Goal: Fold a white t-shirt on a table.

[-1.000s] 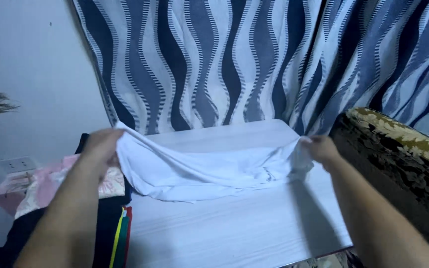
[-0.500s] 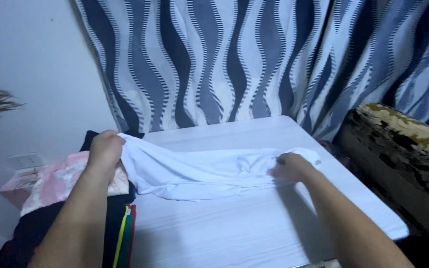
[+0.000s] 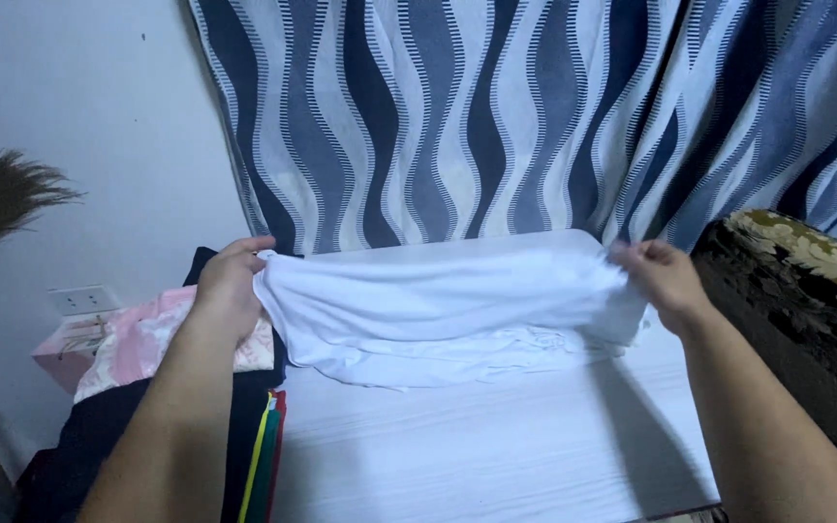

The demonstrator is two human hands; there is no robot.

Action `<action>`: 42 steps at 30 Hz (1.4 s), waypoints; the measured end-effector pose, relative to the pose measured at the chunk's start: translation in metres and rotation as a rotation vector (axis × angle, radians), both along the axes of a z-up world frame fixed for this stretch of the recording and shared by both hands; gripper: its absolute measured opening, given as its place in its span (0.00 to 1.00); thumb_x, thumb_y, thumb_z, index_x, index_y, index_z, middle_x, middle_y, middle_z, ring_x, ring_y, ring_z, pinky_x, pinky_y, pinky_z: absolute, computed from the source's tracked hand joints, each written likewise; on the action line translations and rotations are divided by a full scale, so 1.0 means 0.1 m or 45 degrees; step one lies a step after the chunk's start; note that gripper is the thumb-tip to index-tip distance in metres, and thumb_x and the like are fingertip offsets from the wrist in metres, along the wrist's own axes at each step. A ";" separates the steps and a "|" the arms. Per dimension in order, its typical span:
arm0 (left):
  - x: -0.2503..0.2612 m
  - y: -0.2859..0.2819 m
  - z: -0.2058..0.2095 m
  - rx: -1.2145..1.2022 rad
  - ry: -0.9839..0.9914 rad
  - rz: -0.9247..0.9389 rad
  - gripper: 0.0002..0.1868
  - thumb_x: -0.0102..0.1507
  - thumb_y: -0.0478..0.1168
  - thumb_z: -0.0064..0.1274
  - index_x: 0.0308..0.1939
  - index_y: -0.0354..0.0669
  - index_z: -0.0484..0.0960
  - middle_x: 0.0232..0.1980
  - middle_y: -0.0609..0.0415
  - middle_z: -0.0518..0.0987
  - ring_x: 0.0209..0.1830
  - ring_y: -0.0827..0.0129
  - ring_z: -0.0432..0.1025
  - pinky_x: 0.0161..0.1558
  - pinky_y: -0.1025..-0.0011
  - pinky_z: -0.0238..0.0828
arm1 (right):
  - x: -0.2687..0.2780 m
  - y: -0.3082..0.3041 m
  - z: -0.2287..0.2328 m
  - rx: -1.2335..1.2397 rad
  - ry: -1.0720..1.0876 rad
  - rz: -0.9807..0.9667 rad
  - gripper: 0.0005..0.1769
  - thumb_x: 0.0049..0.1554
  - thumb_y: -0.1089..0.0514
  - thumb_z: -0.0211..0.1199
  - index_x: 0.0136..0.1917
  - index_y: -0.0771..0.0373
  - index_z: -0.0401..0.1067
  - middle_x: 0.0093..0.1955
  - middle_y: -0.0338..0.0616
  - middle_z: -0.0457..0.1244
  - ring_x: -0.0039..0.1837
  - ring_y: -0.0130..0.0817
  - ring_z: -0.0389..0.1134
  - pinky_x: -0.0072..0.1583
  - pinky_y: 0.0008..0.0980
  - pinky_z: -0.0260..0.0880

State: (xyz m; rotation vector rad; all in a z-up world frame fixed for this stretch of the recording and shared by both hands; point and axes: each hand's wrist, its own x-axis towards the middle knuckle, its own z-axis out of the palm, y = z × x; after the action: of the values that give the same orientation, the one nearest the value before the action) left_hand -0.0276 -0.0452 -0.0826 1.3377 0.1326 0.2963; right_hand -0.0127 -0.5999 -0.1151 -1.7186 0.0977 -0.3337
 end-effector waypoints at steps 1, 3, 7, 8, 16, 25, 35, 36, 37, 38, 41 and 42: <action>-0.01 -0.03 -0.01 0.000 0.001 -0.005 0.22 0.61 0.27 0.36 0.55 0.35 0.79 0.50 0.41 0.79 0.46 0.57 0.77 0.47 0.60 0.76 | 0.02 -0.03 -0.08 0.000 0.001 -0.005 0.17 0.61 0.51 0.63 0.54 0.69 0.72 0.49 0.54 0.69 0.46 0.38 0.70 0.48 0.37 0.74; -0.02 -0.10 -0.03 -0.081 0.060 -0.079 0.23 0.60 0.27 0.35 0.54 0.39 0.80 0.49 0.44 0.78 0.47 0.58 0.75 0.48 0.58 0.75 | 0.05 -0.10 -0.24 -0.347 0.210 0.060 0.20 0.54 0.58 0.70 0.57 0.66 0.70 0.49 0.59 0.70 0.47 0.43 0.74 0.49 0.38 0.77; 0.23 -0.31 -0.37 -0.210 0.037 -0.125 0.17 0.65 0.36 0.39 0.49 0.32 0.82 0.48 0.46 0.82 0.50 0.61 0.77 0.53 0.66 0.75 | 0.00 0.05 -0.50 -0.554 0.393 0.177 0.22 0.50 0.62 0.73 0.57 0.69 0.73 0.51 0.55 0.71 0.50 0.42 0.74 0.51 0.36 0.76; 0.26 -0.45 -0.44 0.047 0.081 -0.079 0.15 0.64 0.39 0.47 0.48 0.34 0.82 0.46 0.46 0.81 0.47 0.60 0.74 0.49 0.65 0.71 | -0.01 0.10 -0.55 -0.583 0.437 0.206 0.23 0.51 0.62 0.72 0.59 0.66 0.72 0.52 0.53 0.71 0.51 0.41 0.74 0.50 0.37 0.75; 0.24 -1.95 -1.06 1.015 -0.123 -0.356 0.14 0.56 0.45 0.61 0.42 0.45 0.89 0.44 0.48 0.86 0.44 0.61 0.79 0.48 0.64 0.73 | -0.16 0.73 -0.59 -0.213 0.340 0.476 0.16 0.57 0.60 0.62 0.59 0.65 0.74 0.44 0.49 0.68 0.43 0.36 0.68 0.43 0.33 0.69; 0.15 -2.20 -1.20 0.602 -0.248 -0.570 0.13 0.59 0.43 0.64 0.37 0.35 0.88 0.31 0.52 0.83 0.31 0.71 0.73 0.35 0.70 0.69 | -0.41 0.53 -0.39 -0.226 0.173 0.434 0.11 0.58 0.61 0.63 0.55 0.62 0.76 0.47 0.43 0.70 0.50 0.30 0.68 0.55 0.30 0.67; -0.05 -2.10 -0.82 0.001 -0.038 -0.778 0.09 0.62 0.39 0.55 0.40 0.35 0.82 0.38 0.52 0.83 0.38 0.73 0.76 0.43 0.74 0.71 | -0.57 0.82 -0.11 -0.618 -0.021 0.392 0.19 0.48 0.62 0.69 0.54 0.58 0.77 0.53 0.42 0.71 0.55 0.30 0.69 0.59 0.34 0.67; -0.09 -2.16 -0.77 0.029 -0.016 -0.751 0.10 0.64 0.40 0.51 0.42 0.36 0.82 0.41 0.52 0.83 0.41 0.74 0.77 0.46 0.76 0.71 | -0.61 0.98 -0.05 -0.723 -0.047 0.413 0.21 0.48 0.59 0.74 0.56 0.58 0.76 0.54 0.41 0.70 0.55 0.28 0.69 0.58 0.32 0.66; -0.08 -2.14 -0.80 0.031 -0.014 -0.751 0.10 0.64 0.40 0.51 0.42 0.36 0.82 0.41 0.52 0.83 0.41 0.74 0.77 0.46 0.76 0.71 | -0.53 0.97 -0.19 -0.721 -0.046 0.413 0.21 0.48 0.59 0.74 0.56 0.58 0.76 0.54 0.41 0.70 0.55 0.28 0.69 0.58 0.32 0.66; -0.07 -2.13 -0.83 -0.116 -0.071 -0.834 0.11 0.66 0.40 0.50 0.43 0.34 0.80 0.41 0.50 0.82 0.41 0.71 0.76 0.45 0.73 0.72 | -0.44 0.96 -0.33 -0.601 0.083 0.565 0.15 0.52 0.58 0.72 0.52 0.63 0.78 0.49 0.45 0.70 0.50 0.31 0.69 0.54 0.33 0.69; -0.19 -2.09 -0.64 -0.180 -0.074 -0.850 0.14 0.69 0.41 0.46 0.44 0.32 0.80 0.41 0.49 0.82 0.40 0.68 0.77 0.44 0.70 0.73 | -0.29 0.94 -0.44 -0.416 0.129 0.553 0.12 0.58 0.55 0.66 0.48 0.67 0.80 0.42 0.47 0.71 0.44 0.32 0.70 0.47 0.32 0.72; -0.26 -2.07 -0.54 -0.099 -0.017 -0.784 0.16 0.69 0.43 0.43 0.44 0.32 0.82 0.42 0.49 0.84 0.40 0.69 0.78 0.44 0.70 0.73 | -0.26 0.93 -0.43 -0.354 0.052 0.392 0.14 0.60 0.53 0.62 0.47 0.67 0.79 0.40 0.45 0.72 0.42 0.31 0.71 0.46 0.31 0.73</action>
State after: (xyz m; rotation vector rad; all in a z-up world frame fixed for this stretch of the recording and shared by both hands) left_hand -0.0537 -0.2521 -0.1371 1.2351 -0.2758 -0.2189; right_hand -0.0389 -0.5065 -0.1580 -1.9815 -0.1908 -0.0858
